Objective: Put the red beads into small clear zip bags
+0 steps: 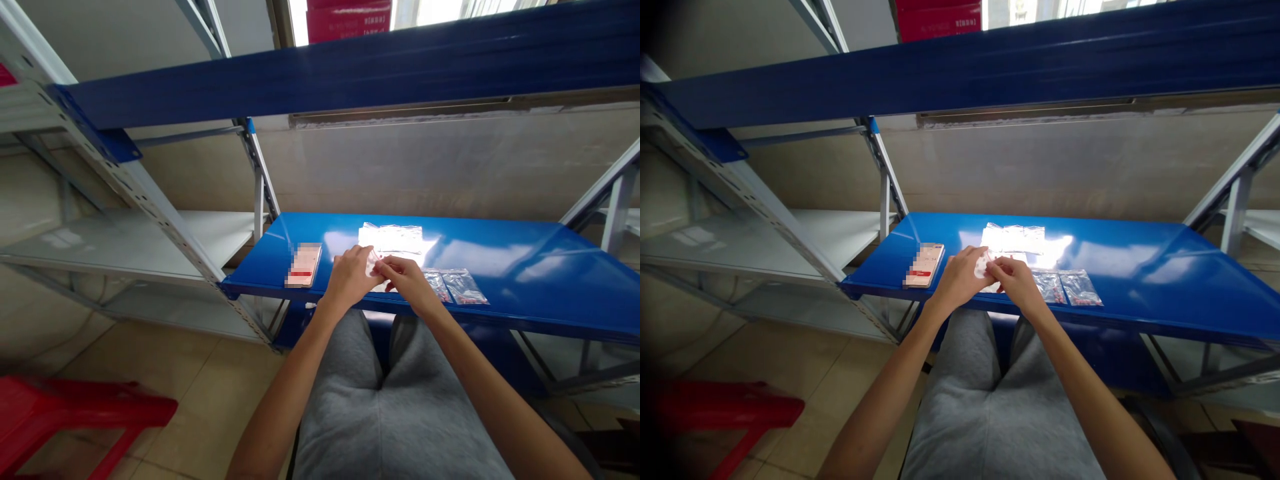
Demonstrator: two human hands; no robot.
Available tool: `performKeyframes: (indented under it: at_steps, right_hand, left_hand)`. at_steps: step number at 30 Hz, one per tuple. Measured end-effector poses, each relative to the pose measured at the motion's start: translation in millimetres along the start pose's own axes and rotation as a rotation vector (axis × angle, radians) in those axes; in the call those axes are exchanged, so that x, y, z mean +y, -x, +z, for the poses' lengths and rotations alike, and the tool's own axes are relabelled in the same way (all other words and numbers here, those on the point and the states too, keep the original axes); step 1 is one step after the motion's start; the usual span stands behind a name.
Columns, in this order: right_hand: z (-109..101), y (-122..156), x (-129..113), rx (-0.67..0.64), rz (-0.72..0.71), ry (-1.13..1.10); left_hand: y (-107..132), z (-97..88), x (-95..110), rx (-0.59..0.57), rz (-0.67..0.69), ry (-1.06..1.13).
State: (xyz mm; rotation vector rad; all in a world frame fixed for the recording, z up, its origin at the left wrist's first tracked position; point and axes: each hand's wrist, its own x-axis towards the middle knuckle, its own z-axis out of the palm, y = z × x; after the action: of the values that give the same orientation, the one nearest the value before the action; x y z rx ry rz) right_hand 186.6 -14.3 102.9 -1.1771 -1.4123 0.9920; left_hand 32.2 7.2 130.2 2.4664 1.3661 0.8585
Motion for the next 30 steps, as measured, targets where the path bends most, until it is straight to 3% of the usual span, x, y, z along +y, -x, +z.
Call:
performKeyframes:
  at_steps: [5, 10, 14, 18, 24, 30]
  right_hand:
    - [-13.7, -1.3, 10.7, 0.019, -0.022, 0.098]
    - [-33.7, -10.8, 38.4, -0.001, -0.219, 0.700]
    - [-36.3, -15.6, 50.6, -0.104, -0.283, 0.907]
    - [-33.8, -17.6, 54.1, -0.151, -0.273, 0.976]
    - [-34.9, -21.9, 55.1, -0.200, -0.300, 0.987]
    - [-30.7, -24.4, 29.3, -0.062, -0.312, 0.750]
  left_hand:
    - [-3.1, -6.9, -16.8, 0.015, -0.033, 0.097]
    - [-1.9, -15.0, -37.7, -0.008, -0.051, 0.105]
    - [-0.3, -17.1, -42.3, -0.095, -0.048, 0.111]
    - [0.1, -14.6, -40.9, -0.182, -0.010, 0.124]
    - [0.8, -11.1, -45.0, -0.202, 0.024, 0.153]
    - [0.5, -9.2, -44.9, -0.247, 0.025, 0.186]
